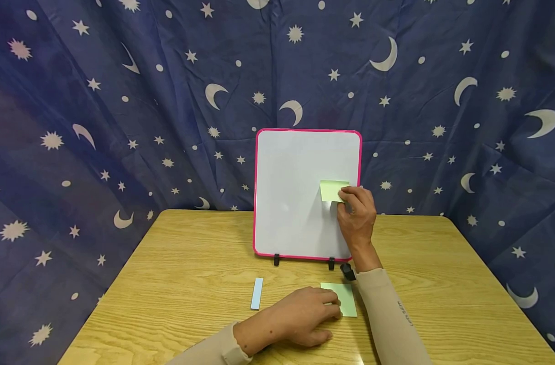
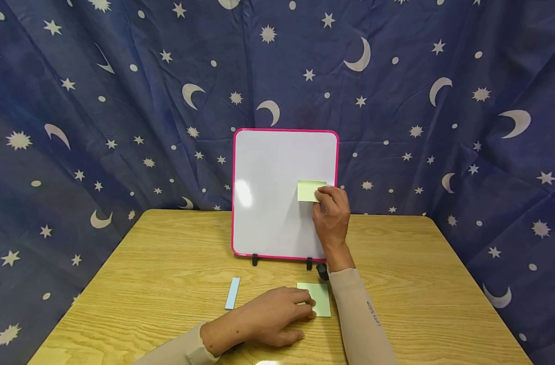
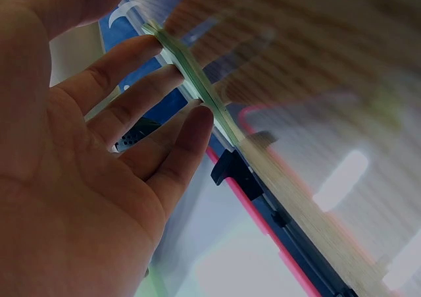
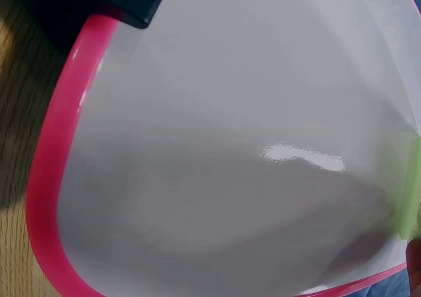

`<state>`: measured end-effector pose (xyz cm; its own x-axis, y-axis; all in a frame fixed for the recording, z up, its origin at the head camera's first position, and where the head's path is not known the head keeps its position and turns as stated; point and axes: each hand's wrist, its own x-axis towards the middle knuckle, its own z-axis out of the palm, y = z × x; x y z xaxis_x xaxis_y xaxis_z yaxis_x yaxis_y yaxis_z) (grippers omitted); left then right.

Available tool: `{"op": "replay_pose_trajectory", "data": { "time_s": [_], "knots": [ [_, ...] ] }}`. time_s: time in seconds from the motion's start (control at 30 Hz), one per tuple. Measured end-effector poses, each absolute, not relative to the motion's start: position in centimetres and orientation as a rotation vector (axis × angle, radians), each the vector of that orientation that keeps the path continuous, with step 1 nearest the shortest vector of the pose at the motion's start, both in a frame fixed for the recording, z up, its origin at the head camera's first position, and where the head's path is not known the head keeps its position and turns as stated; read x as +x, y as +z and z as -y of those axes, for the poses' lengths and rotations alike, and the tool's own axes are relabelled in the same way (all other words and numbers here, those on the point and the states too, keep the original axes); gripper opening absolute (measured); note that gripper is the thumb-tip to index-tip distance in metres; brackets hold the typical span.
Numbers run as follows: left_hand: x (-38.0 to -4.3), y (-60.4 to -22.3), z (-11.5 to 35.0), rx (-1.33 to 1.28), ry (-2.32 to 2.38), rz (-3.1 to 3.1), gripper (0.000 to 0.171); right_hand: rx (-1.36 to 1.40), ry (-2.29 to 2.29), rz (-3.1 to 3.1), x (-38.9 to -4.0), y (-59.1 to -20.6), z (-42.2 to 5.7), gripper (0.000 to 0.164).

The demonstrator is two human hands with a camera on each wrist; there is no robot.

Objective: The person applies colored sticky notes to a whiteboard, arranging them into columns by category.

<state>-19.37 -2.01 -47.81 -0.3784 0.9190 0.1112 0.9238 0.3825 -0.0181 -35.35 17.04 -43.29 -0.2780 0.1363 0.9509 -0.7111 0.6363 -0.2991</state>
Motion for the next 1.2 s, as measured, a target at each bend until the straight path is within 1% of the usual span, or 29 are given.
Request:
{"op": "replay_pose_trajectory", "data": {
  "time_s": [0.37,0.63,1.2],
  "knots": [
    [-19.45,-47.86,1.99,-1.685,-0.072,2.511,0.031,0.467,0.877,1.664,-35.37,-43.39,-16.9,0.021],
    [-19.43,-47.81,2.0,-1.683,-0.081,2.524,0.031,0.475,0.866,1.667,-35.46,-43.49,-16.88,0.018],
    [-19.44,-47.77,2.03,-1.699,-0.092,2.536,0.03,0.476,0.85,1.703,-35.54,-43.61,-16.91,0.02]
  ]
}}
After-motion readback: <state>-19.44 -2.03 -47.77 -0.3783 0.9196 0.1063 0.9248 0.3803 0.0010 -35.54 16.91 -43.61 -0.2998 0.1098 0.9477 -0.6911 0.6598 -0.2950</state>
